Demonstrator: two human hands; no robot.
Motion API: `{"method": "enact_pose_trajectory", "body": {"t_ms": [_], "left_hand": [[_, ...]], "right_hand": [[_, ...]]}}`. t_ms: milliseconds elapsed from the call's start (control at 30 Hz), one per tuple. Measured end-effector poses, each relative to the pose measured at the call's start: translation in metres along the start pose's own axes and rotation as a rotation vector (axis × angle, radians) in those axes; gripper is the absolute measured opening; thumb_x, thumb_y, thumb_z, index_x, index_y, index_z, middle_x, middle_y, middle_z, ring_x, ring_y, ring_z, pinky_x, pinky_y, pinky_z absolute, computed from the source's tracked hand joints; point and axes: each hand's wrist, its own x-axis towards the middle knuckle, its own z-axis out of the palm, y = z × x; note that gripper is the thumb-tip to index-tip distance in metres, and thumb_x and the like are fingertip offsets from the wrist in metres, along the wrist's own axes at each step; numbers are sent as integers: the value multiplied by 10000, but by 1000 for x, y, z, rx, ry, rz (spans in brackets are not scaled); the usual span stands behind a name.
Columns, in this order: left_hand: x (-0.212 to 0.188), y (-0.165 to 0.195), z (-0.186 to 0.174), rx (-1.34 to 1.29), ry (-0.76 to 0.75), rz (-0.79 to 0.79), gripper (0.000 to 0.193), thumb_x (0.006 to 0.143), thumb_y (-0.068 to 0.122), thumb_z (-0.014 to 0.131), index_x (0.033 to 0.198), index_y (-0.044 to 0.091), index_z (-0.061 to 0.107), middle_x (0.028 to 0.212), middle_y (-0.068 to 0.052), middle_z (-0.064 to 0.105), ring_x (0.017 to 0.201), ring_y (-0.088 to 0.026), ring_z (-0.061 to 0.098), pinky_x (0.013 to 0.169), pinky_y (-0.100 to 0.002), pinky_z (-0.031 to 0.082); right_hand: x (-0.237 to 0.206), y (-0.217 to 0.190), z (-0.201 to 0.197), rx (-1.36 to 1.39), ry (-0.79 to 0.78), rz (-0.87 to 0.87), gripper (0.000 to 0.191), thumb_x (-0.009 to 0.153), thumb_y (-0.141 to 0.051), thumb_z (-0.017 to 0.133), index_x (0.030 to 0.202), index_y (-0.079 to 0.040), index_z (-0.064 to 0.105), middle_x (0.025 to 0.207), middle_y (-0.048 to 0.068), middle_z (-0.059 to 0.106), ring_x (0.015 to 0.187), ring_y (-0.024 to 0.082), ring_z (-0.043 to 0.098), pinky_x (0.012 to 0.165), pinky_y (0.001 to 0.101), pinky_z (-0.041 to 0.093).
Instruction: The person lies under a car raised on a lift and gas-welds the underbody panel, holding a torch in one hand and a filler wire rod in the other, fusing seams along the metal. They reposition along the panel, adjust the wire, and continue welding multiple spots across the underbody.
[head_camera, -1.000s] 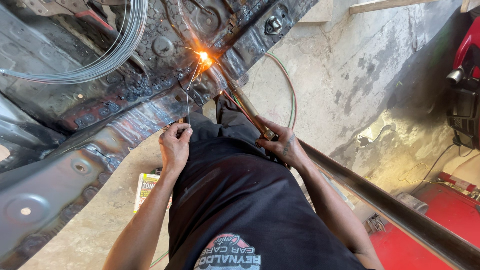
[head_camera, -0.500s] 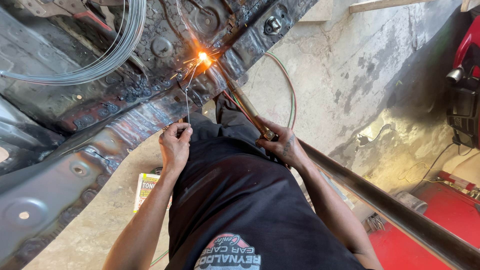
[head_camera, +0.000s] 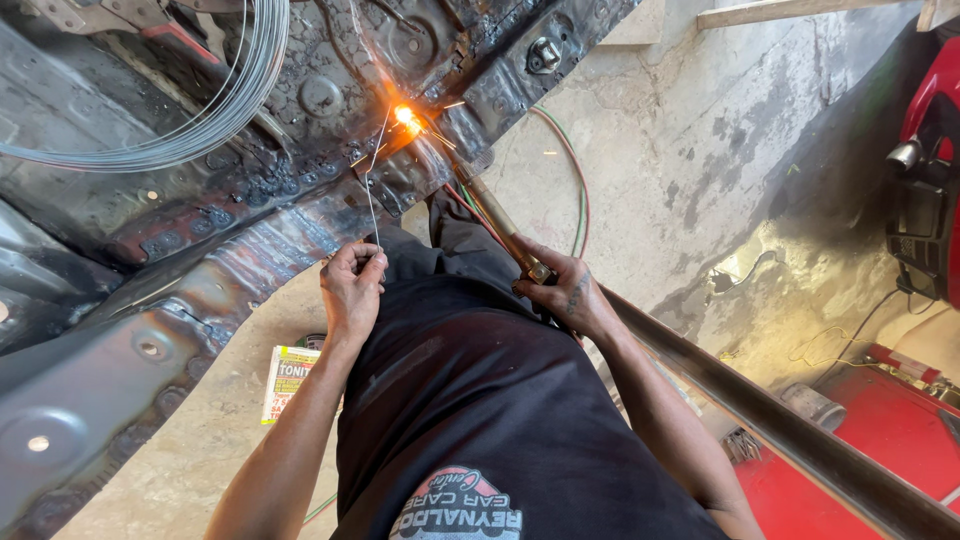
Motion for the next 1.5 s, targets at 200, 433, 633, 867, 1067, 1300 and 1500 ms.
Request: {"method": "enact_pose_trajectory", "body": {"t_ms": [200,433,633,867,1067,1300,1500], "left_hand": [[0,-4,2,-12,6,2,86,939,83,699,993,17,700,801,-26,699,627,-65,615,539,-233,519],[-1,-9,2,3,8,0,79,941,80,697,988,17,699,798,-27,697,621,-71,611,535,-234,517],[-2,-6,3,-22,-1,-10,65,949,78,690,982,23,695,805,-25,698,639,-67,625,537,-232,529],[-25,48,25,-638,-315,0,58,1038,64,598,1089,71,625,1135,-58,674,987,-148,679,810,-310,574],[-30,142,79,-977,-393,69,140,1088,145,508,1220,112,542,1259,-82,609,1161,-211,630,996,-417,512],[-23,169,109,-961,-43,473,148,1140,136,505,1283,96,515,1370,-157,591,1193,-271,597,1076,-477,478],[-86,153,150,-685,364,565,130,1124,147,540,1234,78,537,1437,-175,550,1249,-280,572,1110,-494,471]], "right_hand": [[0,1,-2,-7,-8,10,720,841,-102,772,1508,-223,530,1211,-6,725,645,66,571,599,275,525],[-1,4,-2,8,-10,0,721,829,-113,769,1493,-244,518,1430,7,647,635,78,584,595,282,549],[-1,13,-4,-30,-5,1,717,821,-124,761,1489,-239,525,1500,43,588,682,115,620,630,303,562],[-17,4,-24,-151,-40,-316,836,876,-311,792,1590,-143,389,1235,169,740,1216,231,674,1058,372,483],[6,-69,-19,0,-144,-1037,703,1023,-352,662,1589,-140,305,1578,212,443,1332,333,598,1128,402,491],[122,-90,-111,-345,-98,-694,480,990,-211,773,1429,-104,611,1093,112,774,842,171,722,766,311,593],[315,-129,-198,-952,393,-1101,555,892,-156,752,1393,-9,565,1251,267,617,1087,449,619,920,496,555]]}}
